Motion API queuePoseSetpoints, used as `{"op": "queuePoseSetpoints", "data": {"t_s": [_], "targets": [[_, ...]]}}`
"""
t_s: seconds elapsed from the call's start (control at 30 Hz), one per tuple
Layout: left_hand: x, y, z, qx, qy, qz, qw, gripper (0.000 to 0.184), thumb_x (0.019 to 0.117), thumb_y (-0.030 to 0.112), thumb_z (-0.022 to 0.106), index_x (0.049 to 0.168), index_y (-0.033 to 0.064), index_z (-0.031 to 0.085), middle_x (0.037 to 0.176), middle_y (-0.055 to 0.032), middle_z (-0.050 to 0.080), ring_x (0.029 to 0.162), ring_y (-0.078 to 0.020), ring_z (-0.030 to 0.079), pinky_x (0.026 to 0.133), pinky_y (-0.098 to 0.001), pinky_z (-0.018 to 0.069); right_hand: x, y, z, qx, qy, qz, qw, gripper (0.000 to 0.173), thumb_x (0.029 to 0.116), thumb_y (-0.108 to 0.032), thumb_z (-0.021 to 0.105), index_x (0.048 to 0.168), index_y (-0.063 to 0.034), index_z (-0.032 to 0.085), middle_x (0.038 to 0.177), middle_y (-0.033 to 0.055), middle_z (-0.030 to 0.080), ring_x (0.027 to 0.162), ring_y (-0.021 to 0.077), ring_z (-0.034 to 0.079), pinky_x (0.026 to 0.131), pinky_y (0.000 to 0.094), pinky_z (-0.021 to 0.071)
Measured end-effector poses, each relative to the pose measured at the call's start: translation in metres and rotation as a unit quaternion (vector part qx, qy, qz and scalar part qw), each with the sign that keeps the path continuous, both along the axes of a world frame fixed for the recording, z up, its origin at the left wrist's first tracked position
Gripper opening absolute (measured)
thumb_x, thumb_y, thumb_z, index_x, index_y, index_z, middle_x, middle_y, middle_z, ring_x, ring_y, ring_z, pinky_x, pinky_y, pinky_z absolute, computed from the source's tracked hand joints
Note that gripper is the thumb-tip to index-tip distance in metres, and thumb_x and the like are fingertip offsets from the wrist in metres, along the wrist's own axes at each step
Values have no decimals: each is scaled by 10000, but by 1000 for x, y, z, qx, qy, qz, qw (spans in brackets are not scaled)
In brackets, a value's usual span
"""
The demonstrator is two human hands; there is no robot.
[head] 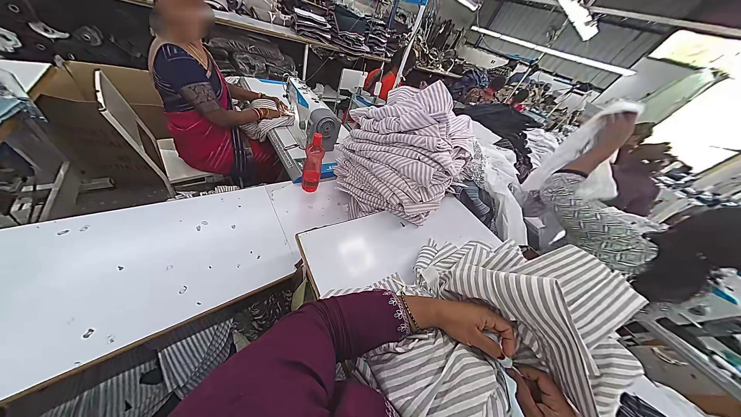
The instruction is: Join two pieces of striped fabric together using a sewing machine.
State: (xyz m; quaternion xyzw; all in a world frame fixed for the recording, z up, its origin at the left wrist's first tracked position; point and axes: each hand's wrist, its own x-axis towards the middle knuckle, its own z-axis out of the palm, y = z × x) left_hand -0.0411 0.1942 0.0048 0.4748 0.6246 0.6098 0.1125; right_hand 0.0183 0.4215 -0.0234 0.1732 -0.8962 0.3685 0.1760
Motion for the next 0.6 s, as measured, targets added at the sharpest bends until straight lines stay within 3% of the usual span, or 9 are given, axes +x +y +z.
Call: {"op": "queuePoseSetpoints", "data": {"t_s": [0.27,0.37,0.6], "targets": [[4,-2,4,16,-12,0,1000,85,895,-122,579,974,-141,604,790,-113,585,710,-94,530,664,-248,434,2,-3,5,28,-10,11,1000,309,962,-107,580,940,198,621,747,202,621,669,101,551,665,258,470],[4,-1,3,23,-10,5,1000,94,874,-127,583,964,-144,603,779,-106,578,699,-85,523,649,-237,425,2,-3,6,33,-13,11,999,318,970,-116,564,944,196,621,736,206,620,662,134,555,668,300,474],[2,0,2,18,4,8,1000,95,875,-119,582,957,-148,622,805,-131,609,737,-105,551,693,-252,447,0,2,0,17,0,30,999,332,979,-144,563,932,180,622,734,203,620,662,139,558,668,305,478]]}}
